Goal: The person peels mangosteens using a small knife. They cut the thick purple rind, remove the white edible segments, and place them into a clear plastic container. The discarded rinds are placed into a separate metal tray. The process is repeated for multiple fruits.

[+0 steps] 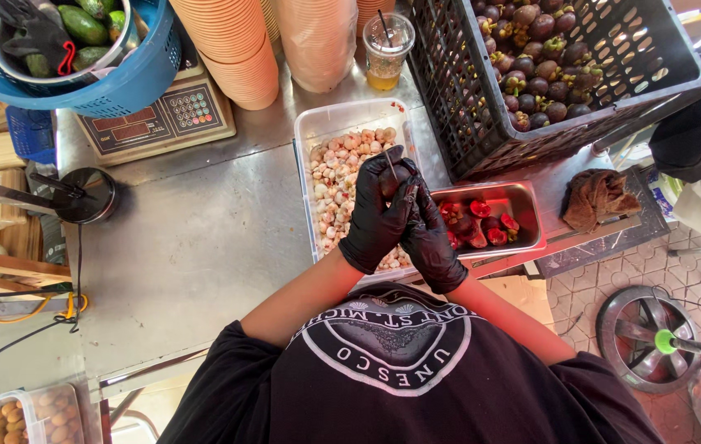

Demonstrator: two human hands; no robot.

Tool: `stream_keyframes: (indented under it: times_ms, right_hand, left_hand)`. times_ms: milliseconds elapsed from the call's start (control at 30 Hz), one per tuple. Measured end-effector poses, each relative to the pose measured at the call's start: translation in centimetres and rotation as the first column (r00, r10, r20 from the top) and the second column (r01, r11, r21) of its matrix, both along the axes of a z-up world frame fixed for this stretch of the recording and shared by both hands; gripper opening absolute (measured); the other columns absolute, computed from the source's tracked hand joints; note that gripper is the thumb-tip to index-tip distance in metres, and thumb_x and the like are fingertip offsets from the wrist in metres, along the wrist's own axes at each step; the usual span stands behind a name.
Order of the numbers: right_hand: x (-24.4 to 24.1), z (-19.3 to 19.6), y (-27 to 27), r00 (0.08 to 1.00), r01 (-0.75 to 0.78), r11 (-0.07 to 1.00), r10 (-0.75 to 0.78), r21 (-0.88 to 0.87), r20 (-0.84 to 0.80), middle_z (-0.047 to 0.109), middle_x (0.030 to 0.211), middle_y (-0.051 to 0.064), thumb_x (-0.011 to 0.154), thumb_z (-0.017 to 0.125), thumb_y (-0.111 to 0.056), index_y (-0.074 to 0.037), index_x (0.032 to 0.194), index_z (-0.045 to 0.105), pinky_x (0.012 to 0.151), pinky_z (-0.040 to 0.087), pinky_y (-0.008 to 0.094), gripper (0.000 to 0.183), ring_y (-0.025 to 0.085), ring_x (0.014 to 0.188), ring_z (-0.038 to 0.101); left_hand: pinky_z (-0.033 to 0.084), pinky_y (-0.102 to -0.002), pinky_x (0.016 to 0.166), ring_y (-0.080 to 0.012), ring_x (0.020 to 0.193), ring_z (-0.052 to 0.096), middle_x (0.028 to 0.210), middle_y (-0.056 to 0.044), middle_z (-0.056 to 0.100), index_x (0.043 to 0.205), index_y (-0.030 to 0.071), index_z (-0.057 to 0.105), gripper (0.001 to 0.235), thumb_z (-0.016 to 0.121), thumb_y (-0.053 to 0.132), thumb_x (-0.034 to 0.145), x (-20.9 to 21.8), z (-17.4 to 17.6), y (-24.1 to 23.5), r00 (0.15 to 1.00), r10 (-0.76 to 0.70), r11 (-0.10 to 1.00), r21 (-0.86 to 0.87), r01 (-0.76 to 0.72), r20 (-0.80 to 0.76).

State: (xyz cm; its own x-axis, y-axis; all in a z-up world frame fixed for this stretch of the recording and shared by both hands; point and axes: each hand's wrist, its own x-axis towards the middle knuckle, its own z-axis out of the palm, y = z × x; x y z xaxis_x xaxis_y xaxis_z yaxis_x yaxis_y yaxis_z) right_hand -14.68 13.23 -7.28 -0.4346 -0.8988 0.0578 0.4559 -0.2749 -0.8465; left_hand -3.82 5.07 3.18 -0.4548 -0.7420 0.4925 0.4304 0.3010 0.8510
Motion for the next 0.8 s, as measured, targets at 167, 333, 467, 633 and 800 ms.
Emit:
stream_keyframes:
  times_ms: [167,333,467,633,800]
  right_hand:
    - [-2.2,2.1,0.8,0.952,-0.127,0.992,0.117,0.017,0.282,0.063,0.122,-0.002,0.105,0.057,-0.007,-0.012,0.158,0.044,0.081,0.049,0.024,0.055,0.006,0.098,0.058]
    - [-1.9,7.1,2.0,0.974,-0.216,0.963,0.2,0.162,0.109,0.042,0.067,-0.008,0.108,0.056,-0.018,-0.022,0.16,0.044,0.05,0.033,0.022,0.053,0.004,0.055,0.039]
    - [-1.5,10.1,2.3,0.974,-0.227,0.912,0.205,0.341,0.099,0.036,0.065,-0.008,0.105,0.056,-0.02,-0.026,0.16,0.043,0.049,0.029,0.023,0.057,0.005,0.054,0.034]
    - [-2.0,11.5,3.1,0.968,-0.248,0.874,0.207,0.418,0.14,0.034,0.066,-0.009,0.104,0.054,-0.027,-0.028,0.157,0.044,0.05,0.025,0.023,0.053,0.005,0.054,0.031]
    - [-5.7,10.2,4.4,0.888,-0.447,0.836,0.373,0.318,0.269,0.028,0.06,-0.005,0.113,0.04,-0.05,-0.018,0.094,0.054,0.044,0.02,0.025,0.039,0.008,0.047,0.027]
  left_hand:
    - [0.052,-0.03,0.097,-0.0131,0.108,0.059,0.12,-0.005,0.061,0.148,0.004,0.044,0.047,0.061,0.002,0.105,-0.3,0.3,-1.1,0.93,-0.316,0.878,0.313,0.362,-0.188]
    - [0.048,-0.028,0.104,-0.0091,0.113,0.056,0.124,0.0,0.06,0.148,0.003,0.047,0.041,0.06,0.008,0.109,0.7,-0.2,-1.5,0.925,-0.377,0.89,0.256,0.378,-0.054]
    - [0.048,-0.028,0.105,-0.0094,0.113,0.057,0.119,0.0,0.062,0.148,0.002,0.049,0.044,0.063,0.009,0.107,0.8,-0.4,-1.9,0.889,-0.458,0.838,0.323,0.44,-0.022]
    - [0.046,-0.026,0.098,-0.0075,0.11,0.056,0.12,0.002,0.062,0.147,0.003,0.049,0.048,0.063,0.018,0.104,1.3,-0.5,-2.8,0.837,-0.546,0.773,0.407,0.486,0.037]
    - [0.041,-0.022,0.075,-0.0057,0.082,0.045,0.099,0.0,0.048,0.159,0.011,0.047,0.064,0.066,0.035,0.103,1.5,0.0,-3.5,0.715,-0.696,0.571,0.547,0.613,-0.075]
